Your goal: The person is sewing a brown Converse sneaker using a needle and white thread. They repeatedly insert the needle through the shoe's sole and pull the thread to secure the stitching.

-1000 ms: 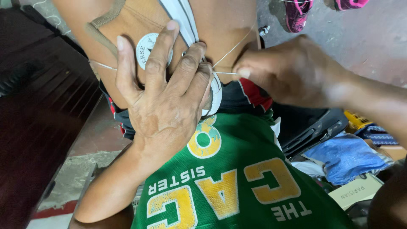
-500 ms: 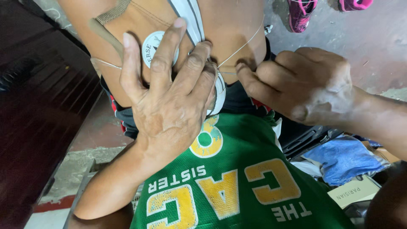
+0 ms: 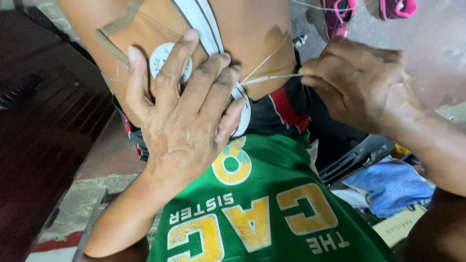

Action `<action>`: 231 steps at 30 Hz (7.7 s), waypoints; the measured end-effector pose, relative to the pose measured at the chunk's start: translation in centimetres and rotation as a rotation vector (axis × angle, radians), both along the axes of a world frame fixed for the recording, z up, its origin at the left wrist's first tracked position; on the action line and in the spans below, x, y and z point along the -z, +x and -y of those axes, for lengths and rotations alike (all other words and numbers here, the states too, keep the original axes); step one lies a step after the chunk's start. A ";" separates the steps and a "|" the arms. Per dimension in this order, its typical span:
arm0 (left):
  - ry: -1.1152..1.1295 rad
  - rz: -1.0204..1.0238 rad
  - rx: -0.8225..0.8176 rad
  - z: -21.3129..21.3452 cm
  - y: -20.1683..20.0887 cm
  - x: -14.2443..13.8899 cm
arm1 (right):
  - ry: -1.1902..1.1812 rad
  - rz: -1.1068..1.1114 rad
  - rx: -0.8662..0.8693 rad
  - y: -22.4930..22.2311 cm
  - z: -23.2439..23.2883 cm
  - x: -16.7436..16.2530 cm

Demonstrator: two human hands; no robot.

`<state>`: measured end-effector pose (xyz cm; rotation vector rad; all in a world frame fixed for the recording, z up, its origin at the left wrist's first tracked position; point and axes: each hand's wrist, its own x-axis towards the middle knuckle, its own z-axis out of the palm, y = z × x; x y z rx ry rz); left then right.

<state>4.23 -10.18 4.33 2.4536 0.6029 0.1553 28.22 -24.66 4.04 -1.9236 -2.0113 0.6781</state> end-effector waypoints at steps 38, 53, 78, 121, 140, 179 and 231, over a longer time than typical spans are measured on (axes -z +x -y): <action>-0.338 -0.008 -0.148 1.6 2.0 -3.3 | -0.259 -0.702 0.412 -4.8 -1.4 -1.4; -0.391 -0.003 -0.201 2.1 0.5 -7.0 | -0.130 0.616 0.984 19.9 14.1 4.1; -0.284 0.402 -0.469 -1.0 -2.2 -4.8 | 0.095 -1.335 0.616 -7.1 2.9 3.7; -0.098 0.177 -0.059 -3.8 -4.7 3.8 | -0.112 -0.863 0.666 -11.1 -1.2 3.2; -0.364 0.159 -0.172 -3.5 -3.9 2.2 | -0.130 -0.345 0.259 -7.0 -0.6 1.7; -0.041 0.286 -0.220 -1.9 -2.0 4.6 | 0.038 -1.329 0.521 -7.8 -3.3 0.9; -0.876 -0.050 -0.354 -0.1 -3.2 0.3 | 0.126 -0.655 0.453 -7.4 2.6 0.8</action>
